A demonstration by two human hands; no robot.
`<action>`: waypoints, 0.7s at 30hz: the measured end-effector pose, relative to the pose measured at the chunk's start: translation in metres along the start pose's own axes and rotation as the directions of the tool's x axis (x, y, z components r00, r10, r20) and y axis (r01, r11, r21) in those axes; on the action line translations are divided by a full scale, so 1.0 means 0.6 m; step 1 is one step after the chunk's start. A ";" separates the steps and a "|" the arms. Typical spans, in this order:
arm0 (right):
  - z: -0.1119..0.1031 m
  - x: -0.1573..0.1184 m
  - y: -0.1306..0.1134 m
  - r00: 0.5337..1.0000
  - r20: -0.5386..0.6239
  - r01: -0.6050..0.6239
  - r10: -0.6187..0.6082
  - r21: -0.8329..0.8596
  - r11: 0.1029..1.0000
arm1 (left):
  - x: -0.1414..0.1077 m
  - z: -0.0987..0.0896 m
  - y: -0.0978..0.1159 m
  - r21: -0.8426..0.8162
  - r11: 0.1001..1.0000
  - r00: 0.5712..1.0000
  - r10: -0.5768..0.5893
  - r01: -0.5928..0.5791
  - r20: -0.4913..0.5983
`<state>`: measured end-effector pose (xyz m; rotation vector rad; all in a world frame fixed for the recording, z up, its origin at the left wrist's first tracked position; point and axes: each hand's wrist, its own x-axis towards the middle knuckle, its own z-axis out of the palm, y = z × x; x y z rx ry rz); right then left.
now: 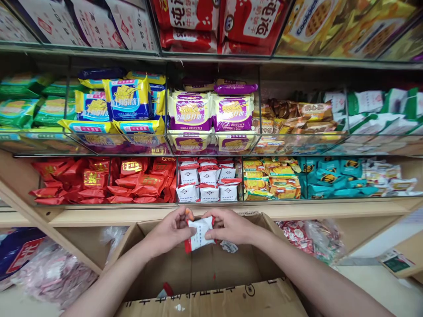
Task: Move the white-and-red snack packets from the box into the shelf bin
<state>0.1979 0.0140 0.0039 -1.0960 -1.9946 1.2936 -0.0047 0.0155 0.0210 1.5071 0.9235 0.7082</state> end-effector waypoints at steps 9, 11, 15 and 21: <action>-0.006 0.011 0.017 0.994 -0.098 0.067 -0.048 0.196 0.978 | 0.007 0.001 -0.005 -0.090 0.994 0.996 0.057 -0.064 -0.069; -0.007 0.010 0.018 0.988 -0.134 0.086 -0.070 0.113 0.990 | 0.007 0.000 -0.006 -0.092 0.993 0.996 0.065 -0.071 -0.059; -0.004 0.006 0.007 0.976 -0.175 0.131 -0.133 -0.024 0.991 | 0.007 0.001 -0.007 -0.027 0.998 0.996 0.046 -0.049 -0.082; 0.002 0.003 -0.013 0.930 -0.295 0.182 -0.218 -0.145 0.973 | 0.009 0.002 -0.004 -0.111 0.990 0.982 0.060 -0.081 -0.176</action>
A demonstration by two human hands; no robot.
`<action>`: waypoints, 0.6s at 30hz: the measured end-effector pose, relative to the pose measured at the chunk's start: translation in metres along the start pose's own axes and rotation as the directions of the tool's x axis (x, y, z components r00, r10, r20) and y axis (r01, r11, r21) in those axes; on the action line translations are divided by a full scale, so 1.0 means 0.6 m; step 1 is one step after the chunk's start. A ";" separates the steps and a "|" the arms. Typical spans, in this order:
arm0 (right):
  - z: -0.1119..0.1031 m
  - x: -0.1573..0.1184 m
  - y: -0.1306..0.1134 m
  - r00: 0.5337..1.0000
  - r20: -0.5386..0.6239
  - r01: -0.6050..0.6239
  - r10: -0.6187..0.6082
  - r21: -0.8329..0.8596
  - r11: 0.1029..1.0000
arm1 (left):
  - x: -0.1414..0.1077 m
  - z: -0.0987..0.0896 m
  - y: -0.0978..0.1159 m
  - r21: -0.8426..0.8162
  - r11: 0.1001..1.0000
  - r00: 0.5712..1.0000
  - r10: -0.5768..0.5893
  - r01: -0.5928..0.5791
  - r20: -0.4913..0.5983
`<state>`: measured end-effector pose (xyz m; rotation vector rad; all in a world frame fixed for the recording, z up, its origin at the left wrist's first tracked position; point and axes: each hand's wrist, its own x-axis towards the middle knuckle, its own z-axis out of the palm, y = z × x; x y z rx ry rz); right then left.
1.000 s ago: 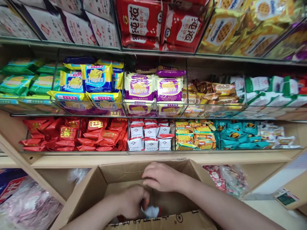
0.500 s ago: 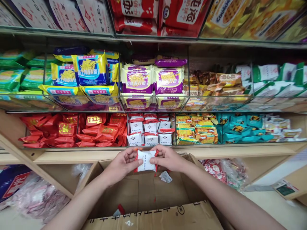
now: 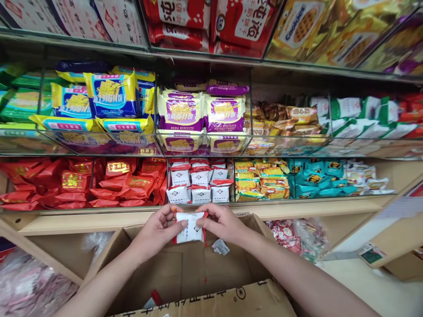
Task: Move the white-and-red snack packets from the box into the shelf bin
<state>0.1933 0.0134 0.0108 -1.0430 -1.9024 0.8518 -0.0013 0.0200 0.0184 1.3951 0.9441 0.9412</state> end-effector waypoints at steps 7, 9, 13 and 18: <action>-0.057 0.012 0.017 0.898 -0.353 -0.042 -0.263 -0.664 0.747 | 0.000 -0.002 0.003 0.054 0.999 0.998 0.003 0.001 -0.070; -0.067 0.020 0.020 0.928 -0.332 -0.159 -0.169 -0.763 0.626 | -0.001 -0.003 0.001 0.057 0.998 0.998 0.004 0.000 -0.070; -0.076 0.042 0.006 0.972 -0.235 -0.218 0.013 -0.879 0.423 | 0.001 -0.003 -0.005 0.067 0.998 0.999 0.016 -0.013 -0.050; -0.094 0.072 -0.029 0.982 -0.134 -0.172 0.132 -0.925 0.339 | 0.004 -0.004 -0.010 0.081 0.997 0.998 0.015 -0.009 -0.066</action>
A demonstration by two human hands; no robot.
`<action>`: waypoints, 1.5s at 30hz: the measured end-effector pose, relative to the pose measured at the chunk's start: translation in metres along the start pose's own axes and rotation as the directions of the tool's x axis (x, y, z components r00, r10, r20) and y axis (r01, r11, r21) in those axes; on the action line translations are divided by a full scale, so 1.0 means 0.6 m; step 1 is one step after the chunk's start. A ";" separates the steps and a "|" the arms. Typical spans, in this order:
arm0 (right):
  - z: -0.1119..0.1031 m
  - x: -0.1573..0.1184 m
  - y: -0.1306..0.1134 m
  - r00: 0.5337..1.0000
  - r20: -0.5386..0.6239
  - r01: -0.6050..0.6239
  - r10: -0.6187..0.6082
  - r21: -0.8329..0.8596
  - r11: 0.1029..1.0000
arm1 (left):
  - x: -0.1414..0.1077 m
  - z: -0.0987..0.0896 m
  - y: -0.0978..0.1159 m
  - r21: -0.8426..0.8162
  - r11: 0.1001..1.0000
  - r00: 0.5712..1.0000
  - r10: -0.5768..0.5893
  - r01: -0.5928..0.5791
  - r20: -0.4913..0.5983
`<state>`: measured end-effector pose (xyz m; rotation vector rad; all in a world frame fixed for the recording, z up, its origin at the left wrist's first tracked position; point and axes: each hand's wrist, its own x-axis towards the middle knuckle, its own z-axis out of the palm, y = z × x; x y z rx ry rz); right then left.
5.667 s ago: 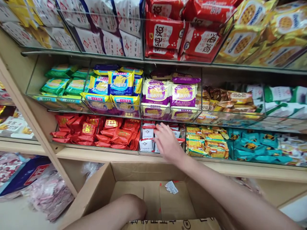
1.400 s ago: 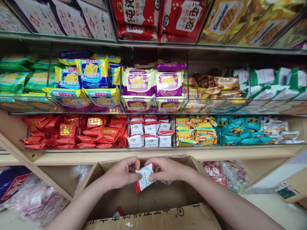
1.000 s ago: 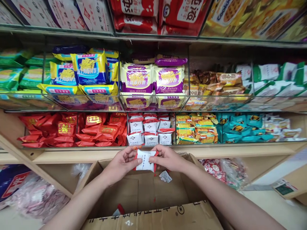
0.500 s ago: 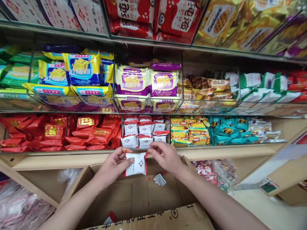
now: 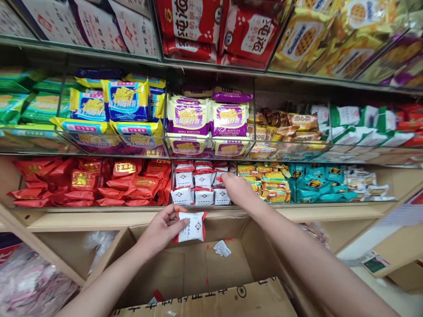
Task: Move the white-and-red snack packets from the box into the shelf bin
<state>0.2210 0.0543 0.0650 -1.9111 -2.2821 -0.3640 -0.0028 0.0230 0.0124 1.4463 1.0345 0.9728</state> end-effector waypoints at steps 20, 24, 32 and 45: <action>-0.040 0.044 0.045 0.984 -0.009 0.179 -0.179 0.046 0.983 | -0.004 0.005 -0.003 -0.002 1.000 0.999 -0.030 0.030 0.041; -0.039 0.053 0.043 0.984 -0.025 0.177 -0.176 0.051 0.983 | -0.004 0.003 -0.006 0.003 1.000 0.998 -0.022 0.022 0.055; -0.033 0.053 0.039 0.981 0.009 0.192 -0.192 -0.006 0.981 | -0.001 0.002 -0.009 -0.008 0.999 0.997 -0.032 0.033 0.077; -0.034 0.060 0.021 0.987 0.084 0.140 -0.138 -0.015 0.990 | -0.003 0.002 -0.008 0.027 1.000 0.997 -0.007 0.004 0.082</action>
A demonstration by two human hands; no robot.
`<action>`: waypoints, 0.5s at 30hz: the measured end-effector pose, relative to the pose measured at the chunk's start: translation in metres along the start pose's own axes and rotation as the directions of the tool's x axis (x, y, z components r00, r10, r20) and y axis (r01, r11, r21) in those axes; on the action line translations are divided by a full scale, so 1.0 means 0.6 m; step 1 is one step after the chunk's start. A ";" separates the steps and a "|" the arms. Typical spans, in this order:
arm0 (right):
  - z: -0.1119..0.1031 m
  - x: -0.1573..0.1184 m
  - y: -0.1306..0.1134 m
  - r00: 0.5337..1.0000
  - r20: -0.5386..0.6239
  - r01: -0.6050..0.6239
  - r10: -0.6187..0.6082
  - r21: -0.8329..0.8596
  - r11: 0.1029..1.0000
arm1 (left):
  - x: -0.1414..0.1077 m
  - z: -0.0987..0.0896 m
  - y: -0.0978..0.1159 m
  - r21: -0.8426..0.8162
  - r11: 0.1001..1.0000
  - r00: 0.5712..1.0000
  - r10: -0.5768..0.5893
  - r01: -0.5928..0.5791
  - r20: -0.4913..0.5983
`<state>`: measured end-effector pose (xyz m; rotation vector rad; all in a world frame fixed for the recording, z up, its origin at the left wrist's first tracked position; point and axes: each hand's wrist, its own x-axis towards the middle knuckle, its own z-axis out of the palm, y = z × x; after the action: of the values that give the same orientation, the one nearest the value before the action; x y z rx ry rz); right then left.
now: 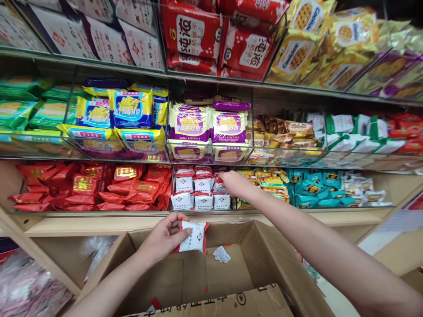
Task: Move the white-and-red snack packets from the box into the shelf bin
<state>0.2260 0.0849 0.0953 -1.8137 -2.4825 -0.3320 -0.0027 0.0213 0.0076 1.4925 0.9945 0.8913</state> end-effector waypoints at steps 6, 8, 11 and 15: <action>0.005 -0.016 -0.001 0.998 -0.059 -0.003 0.002 -0.012 1.000 | -0.002 0.001 0.005 0.011 1.000 1.000 0.000 0.001 -0.022; 0.008 -0.022 -0.002 0.999 -0.027 0.038 -0.038 -0.023 0.999 | -0.002 0.001 0.004 0.000 1.000 1.000 -0.002 0.002 -0.019; 0.016 -0.031 -0.002 0.998 0.028 0.063 -0.062 -0.034 0.997 | -0.001 -0.001 0.000 -0.004 1.000 1.000 0.007 -0.007 -0.008; 0.027 -0.037 0.002 0.999 0.000 0.040 -0.040 -0.015 0.999 | 0.001 -0.003 -0.004 0.012 0.999 0.999 0.036 -0.036 -0.012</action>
<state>0.2356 0.0681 0.0759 -1.7721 -2.5259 -0.3541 -0.0043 0.0229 0.0055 1.5207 0.9866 0.9225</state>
